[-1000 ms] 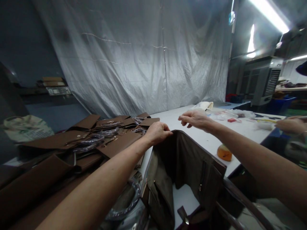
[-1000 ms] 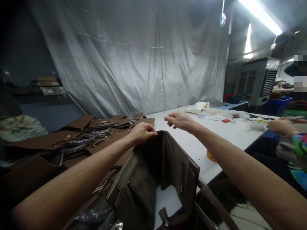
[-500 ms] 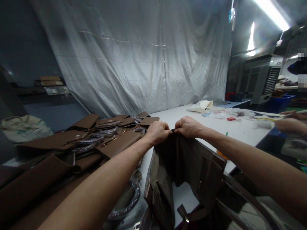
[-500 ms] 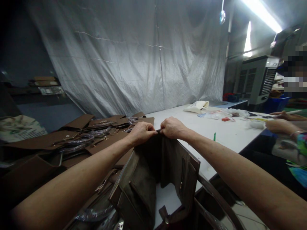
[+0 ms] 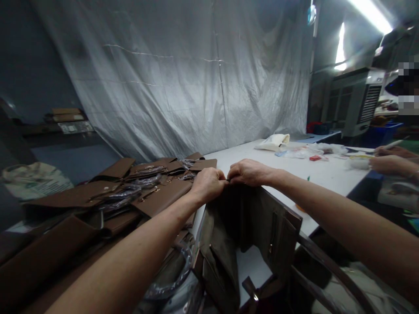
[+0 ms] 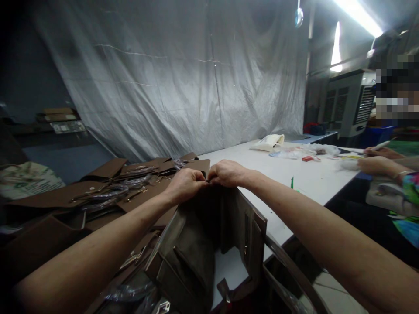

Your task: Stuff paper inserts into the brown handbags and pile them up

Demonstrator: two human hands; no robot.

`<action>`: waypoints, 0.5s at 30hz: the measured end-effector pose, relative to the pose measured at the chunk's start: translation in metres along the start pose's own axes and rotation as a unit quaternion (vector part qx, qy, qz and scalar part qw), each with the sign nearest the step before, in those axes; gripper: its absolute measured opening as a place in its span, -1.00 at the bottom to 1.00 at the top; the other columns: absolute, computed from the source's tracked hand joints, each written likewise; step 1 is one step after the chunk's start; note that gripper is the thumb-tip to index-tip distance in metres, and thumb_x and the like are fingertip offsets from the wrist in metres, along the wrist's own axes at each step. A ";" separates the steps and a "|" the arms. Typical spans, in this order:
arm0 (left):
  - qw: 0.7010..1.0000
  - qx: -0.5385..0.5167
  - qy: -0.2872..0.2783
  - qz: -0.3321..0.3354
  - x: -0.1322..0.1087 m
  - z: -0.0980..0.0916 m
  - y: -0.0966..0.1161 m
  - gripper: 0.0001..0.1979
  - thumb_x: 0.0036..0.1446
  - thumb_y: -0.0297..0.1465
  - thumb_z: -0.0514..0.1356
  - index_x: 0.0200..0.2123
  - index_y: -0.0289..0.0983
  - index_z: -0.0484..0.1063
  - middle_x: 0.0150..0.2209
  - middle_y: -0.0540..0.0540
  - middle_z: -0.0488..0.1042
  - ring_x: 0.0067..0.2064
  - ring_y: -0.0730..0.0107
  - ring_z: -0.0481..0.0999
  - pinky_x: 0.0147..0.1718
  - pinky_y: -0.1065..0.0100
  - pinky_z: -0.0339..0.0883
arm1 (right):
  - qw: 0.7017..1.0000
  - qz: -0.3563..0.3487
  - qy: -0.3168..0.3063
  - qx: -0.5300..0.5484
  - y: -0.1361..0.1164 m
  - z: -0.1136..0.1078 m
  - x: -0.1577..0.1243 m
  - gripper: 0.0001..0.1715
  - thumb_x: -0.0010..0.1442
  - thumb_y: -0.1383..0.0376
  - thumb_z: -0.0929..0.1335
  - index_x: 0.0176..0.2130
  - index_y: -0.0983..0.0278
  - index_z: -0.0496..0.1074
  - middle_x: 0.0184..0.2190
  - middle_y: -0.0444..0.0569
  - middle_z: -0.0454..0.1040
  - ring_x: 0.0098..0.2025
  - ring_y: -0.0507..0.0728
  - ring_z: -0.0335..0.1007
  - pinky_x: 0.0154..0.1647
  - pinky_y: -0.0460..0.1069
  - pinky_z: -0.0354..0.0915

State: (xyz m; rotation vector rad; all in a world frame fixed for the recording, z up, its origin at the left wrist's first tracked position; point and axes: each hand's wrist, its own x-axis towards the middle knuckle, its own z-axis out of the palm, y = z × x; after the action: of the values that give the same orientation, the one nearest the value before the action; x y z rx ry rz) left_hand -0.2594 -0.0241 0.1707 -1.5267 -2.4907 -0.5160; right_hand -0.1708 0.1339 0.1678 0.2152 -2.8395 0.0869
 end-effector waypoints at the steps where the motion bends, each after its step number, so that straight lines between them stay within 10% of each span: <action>1: 1.000 0.009 0.006 0.000 0.000 0.000 0.001 -0.79 -0.07 -0.26 0.18 -0.43 -0.23 0.55 -0.50 -0.05 0.47 -0.44 0.38 0.38 -0.50 0.41 0.08 | 1.000 0.001 -0.005 -0.016 -0.001 0.000 0.002 -0.74 0.09 0.22 0.32 -0.21 0.14 0.52 -0.34 -0.11 0.51 -0.31 0.08 0.36 -0.33 -0.09 0.13; 10: 1.000 -0.012 -0.004 -0.002 -0.021 -0.010 0.025 -0.81 -0.08 -0.29 0.18 -0.45 -0.24 0.54 -0.50 -0.08 0.46 -0.44 0.36 0.38 -0.47 0.39 0.14 | 0.999 -0.019 -0.042 -0.006 -0.021 -0.019 -0.020 -0.78 0.07 0.24 0.30 -0.29 0.18 0.51 -0.50 -0.14 0.46 -0.45 0.03 0.29 -0.43 -0.08 0.08; 15: 0.989 -0.138 0.036 0.046 -0.035 -0.047 0.048 -0.62 0.01 -0.09 0.16 -0.41 -0.31 0.52 -0.48 -0.09 0.45 -0.42 0.40 0.38 -0.42 0.41 0.20 | 0.992 0.010 0.085 0.095 -0.021 -0.048 -0.047 -0.81 0.03 0.21 0.37 -0.49 0.27 0.51 -0.58 -0.13 0.42 -0.51 0.01 0.27 -0.45 -0.08 0.16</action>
State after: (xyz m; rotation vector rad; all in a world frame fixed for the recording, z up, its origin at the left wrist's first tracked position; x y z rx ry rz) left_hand -0.2021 -0.0513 0.2123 -1.6741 -2.3596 -0.9156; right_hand -0.1093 0.1240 0.2006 0.2092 -2.6627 0.3624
